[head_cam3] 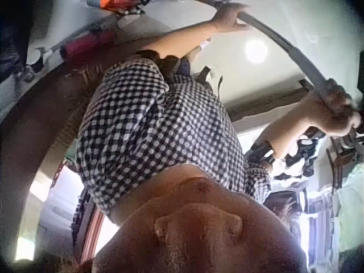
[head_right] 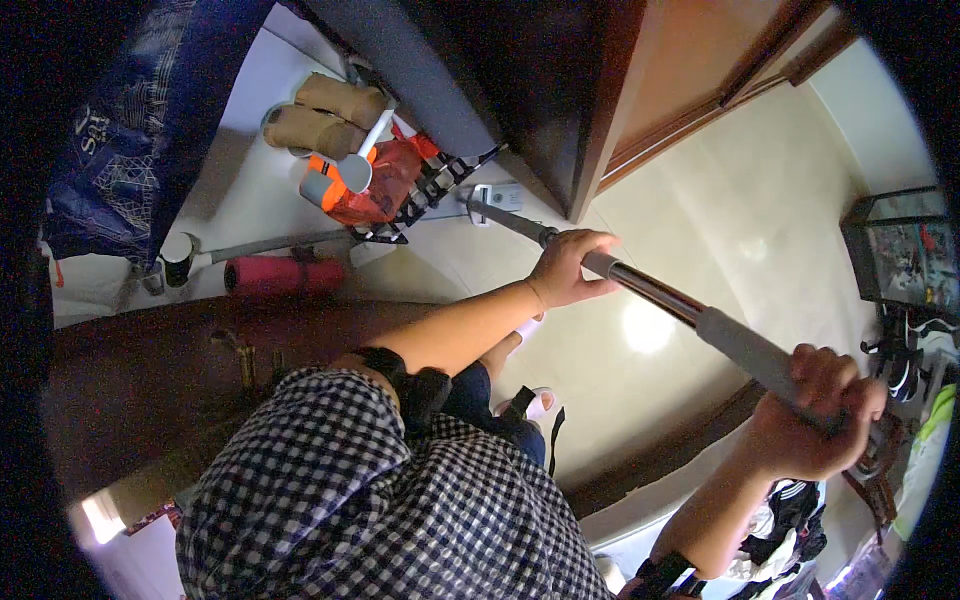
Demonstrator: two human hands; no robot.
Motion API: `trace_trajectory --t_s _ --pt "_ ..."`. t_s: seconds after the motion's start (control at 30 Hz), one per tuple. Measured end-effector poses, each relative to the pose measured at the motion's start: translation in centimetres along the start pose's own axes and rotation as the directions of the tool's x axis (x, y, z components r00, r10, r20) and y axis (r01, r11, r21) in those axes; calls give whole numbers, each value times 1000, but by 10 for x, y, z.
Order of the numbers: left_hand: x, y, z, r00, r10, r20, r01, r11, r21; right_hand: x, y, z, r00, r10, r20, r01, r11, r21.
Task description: Mopping the floor in a bedroom and adjacent hallway using a flat mop.
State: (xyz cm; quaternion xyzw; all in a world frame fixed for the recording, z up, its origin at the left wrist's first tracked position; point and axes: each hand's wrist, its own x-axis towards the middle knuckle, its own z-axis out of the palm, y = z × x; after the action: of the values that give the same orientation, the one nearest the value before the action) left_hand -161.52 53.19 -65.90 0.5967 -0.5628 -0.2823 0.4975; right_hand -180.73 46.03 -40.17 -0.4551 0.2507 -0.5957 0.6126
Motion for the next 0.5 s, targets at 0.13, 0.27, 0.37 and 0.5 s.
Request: trace_trajectory --t_s 0.13,0.27,0.37,0.5 --pt "-16 -26 -10 971 -163 173 134 977 168 -30 16 -9 999 36 -20 -36 999 -2" --pt "-17 -32 -32 981 -183 69 168 968 184 -19 33 32 983 77 165 -79 997 3" --pt "-30 -18 -31 955 -127 -268 182 965 190 0 22 60 898 125 422 -143 990 9" --pt "-15 23 -24 863 -119 -492 166 985 53 23 -12 75 933 142 330 -111 987 -114"
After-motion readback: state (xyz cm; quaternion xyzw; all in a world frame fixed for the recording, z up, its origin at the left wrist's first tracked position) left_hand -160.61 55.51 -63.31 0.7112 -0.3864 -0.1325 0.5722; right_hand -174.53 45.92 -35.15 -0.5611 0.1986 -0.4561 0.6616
